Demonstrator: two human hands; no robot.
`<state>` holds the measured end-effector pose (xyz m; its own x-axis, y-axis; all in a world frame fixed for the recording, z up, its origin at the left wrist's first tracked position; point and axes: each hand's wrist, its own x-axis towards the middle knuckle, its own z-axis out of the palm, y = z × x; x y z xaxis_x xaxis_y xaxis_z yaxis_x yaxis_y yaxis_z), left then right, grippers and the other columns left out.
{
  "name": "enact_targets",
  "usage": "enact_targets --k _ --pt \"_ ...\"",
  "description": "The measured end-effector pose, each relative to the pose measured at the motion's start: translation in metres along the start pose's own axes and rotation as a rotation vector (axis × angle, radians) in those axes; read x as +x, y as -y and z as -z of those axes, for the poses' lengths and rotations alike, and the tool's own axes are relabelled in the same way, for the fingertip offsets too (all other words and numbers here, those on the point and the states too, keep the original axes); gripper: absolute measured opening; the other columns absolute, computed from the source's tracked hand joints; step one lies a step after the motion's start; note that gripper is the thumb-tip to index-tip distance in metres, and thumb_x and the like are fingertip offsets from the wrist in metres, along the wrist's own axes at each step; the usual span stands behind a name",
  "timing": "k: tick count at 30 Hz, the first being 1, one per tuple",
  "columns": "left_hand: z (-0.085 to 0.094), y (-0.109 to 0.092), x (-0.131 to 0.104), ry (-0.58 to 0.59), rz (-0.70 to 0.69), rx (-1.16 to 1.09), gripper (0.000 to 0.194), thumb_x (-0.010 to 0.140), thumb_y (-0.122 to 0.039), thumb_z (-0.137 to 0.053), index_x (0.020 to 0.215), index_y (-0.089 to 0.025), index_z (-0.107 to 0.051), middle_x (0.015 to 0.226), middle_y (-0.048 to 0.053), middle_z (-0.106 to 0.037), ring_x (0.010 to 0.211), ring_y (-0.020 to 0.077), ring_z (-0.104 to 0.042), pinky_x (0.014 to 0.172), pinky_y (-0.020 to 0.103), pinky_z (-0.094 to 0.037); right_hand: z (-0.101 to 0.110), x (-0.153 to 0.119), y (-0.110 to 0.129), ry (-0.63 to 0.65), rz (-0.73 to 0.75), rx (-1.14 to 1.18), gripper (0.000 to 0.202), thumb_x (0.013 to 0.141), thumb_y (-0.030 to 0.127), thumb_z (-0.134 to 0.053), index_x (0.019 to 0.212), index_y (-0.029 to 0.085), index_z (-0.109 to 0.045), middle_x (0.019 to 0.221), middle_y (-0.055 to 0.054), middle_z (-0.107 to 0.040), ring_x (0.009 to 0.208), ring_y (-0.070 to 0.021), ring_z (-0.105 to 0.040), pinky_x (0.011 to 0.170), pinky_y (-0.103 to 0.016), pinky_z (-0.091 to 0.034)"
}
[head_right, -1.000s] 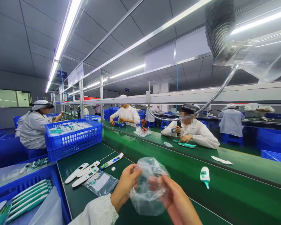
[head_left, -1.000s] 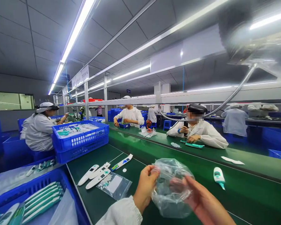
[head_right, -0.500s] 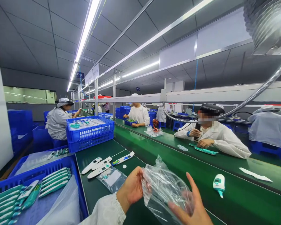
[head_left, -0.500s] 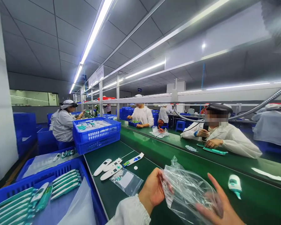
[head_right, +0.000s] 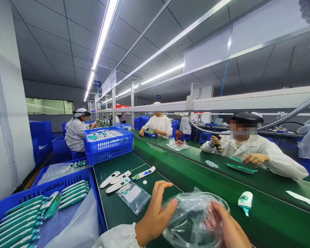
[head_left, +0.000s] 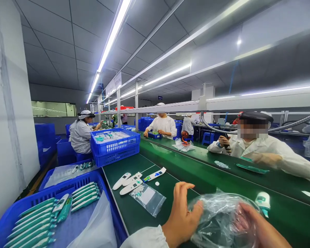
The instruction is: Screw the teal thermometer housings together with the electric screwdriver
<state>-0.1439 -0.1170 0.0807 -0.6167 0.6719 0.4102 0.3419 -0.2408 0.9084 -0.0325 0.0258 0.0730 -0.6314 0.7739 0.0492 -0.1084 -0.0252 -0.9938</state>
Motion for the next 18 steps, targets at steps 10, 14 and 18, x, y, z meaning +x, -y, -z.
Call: enact_targets --k 10,14,18 --pt "0.005 0.013 0.033 0.27 0.002 0.037 0.025 0.071 -0.025 -0.053 0.089 -0.015 -0.067 0.072 0.004 -0.065 0.063 0.0173 -0.058 0.066 0.03 -0.044 -0.006 -0.003 -0.002 0.179 0.26 -0.354 0.039 0.069 0.035 -0.053 0.103 0.015 -0.048 0.076 -0.002 -0.055 0.062 -0.0155 -0.055 0.056 -0.026 -0.046" --pt "0.02 0.037 0.051 0.078 0.128 -0.037 0.04 0.069 -0.034 -0.051 0.103 -0.015 -0.06 0.072 0.002 -0.063 0.053 0.012 -0.051 0.052 0.023 -0.038 0.014 0.002 -0.011 0.008 0.377 -0.597 0.048 0.061 0.011 -0.05 0.109 0.015 -0.047 0.083 -0.004 -0.054 0.068 -0.0175 -0.054 0.067 -0.033 -0.047" --pt "0.021 0.044 0.048 0.029 0.136 0.053 0.038 0.069 -0.038 -0.049 0.094 -0.014 -0.065 0.057 -0.001 -0.058 0.043 0.0109 -0.043 0.044 0.022 -0.032 0.002 -0.015 0.004 -0.054 0.584 -0.809 0.043 0.071 0.01 -0.051 0.114 0.013 -0.047 0.111 -0.013 -0.048 0.108 -0.0256 -0.042 0.097 -0.044 -0.032"
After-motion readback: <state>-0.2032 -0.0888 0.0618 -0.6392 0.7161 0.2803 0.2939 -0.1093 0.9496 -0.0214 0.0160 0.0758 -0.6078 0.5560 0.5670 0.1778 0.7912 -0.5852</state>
